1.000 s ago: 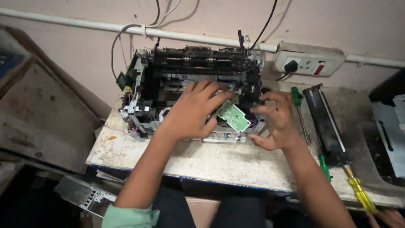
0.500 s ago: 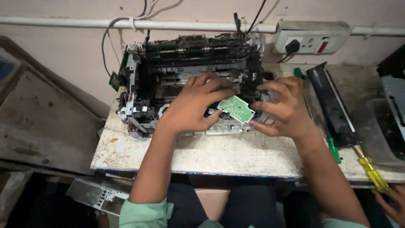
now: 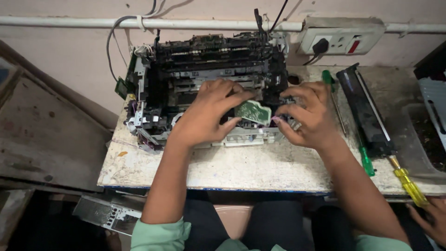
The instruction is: The person manipulates a small green circuit board and wires inside a disassembled printer. They repeatedly connect and disconnect wires from the board, reposition the board, and adjust components within the printer chassis.
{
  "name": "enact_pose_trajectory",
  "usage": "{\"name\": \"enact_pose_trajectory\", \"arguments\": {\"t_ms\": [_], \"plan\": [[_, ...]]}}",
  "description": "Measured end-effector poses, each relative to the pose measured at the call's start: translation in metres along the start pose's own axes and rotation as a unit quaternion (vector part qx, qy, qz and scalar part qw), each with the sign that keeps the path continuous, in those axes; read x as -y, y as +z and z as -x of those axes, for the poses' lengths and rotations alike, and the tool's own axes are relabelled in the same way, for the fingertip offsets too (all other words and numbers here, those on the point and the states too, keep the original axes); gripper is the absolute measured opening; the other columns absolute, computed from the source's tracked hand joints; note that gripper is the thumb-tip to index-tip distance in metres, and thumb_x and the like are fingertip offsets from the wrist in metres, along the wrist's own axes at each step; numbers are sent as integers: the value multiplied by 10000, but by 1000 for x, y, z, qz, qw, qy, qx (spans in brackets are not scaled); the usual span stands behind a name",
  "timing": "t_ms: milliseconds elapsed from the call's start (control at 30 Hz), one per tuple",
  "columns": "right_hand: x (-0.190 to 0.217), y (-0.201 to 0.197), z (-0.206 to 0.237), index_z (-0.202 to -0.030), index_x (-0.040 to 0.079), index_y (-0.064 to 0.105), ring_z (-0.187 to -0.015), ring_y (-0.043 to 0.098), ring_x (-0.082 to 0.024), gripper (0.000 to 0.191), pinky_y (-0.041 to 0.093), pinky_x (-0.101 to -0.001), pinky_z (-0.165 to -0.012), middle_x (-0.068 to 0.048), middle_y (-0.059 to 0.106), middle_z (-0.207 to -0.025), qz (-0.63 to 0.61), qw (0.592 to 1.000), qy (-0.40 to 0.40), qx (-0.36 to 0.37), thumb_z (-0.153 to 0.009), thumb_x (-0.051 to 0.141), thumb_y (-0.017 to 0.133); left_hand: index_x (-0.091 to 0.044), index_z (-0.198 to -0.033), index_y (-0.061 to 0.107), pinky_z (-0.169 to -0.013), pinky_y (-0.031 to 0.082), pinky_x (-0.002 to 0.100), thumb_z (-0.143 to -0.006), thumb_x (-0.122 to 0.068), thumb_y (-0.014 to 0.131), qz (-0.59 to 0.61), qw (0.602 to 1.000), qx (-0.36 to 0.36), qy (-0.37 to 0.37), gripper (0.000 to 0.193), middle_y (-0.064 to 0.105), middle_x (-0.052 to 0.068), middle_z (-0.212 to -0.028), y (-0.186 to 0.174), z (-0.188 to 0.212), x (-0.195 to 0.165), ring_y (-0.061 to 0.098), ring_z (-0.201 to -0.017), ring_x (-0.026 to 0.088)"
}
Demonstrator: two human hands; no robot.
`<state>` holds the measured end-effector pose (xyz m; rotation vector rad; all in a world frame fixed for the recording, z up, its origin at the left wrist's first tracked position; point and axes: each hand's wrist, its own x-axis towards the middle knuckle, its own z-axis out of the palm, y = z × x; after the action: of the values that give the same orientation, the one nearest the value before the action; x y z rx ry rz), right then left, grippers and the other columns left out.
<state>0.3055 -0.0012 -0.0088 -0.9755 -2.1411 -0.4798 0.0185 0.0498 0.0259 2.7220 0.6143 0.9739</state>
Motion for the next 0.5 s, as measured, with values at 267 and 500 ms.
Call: {"name": "enact_pose_trajectory", "arguments": {"t_ms": [267,500], "plan": [[2,5,-1,-832,164,709,-1133,496,-317,141,375,-445,-1029,-51,659,-1139,-12,999,-27,-40,-767,280,755,-164,-1378,623,-1058,385,520,-887,-120,720,12,999,10,-42,503,663,115,-1061,4,1,3,597,-1074,292],[7,-4,-5,-618,161,578,-960,501,-284,211,330,-476,-920,-29,689,-900,-68,993,-88,-33,-670,342,675,-62,-1376,606,-979,535,393,-1036,-132,604,121,987,-100,-40,346,672,126,-1143,11,5,19,670,-1077,271]]}}
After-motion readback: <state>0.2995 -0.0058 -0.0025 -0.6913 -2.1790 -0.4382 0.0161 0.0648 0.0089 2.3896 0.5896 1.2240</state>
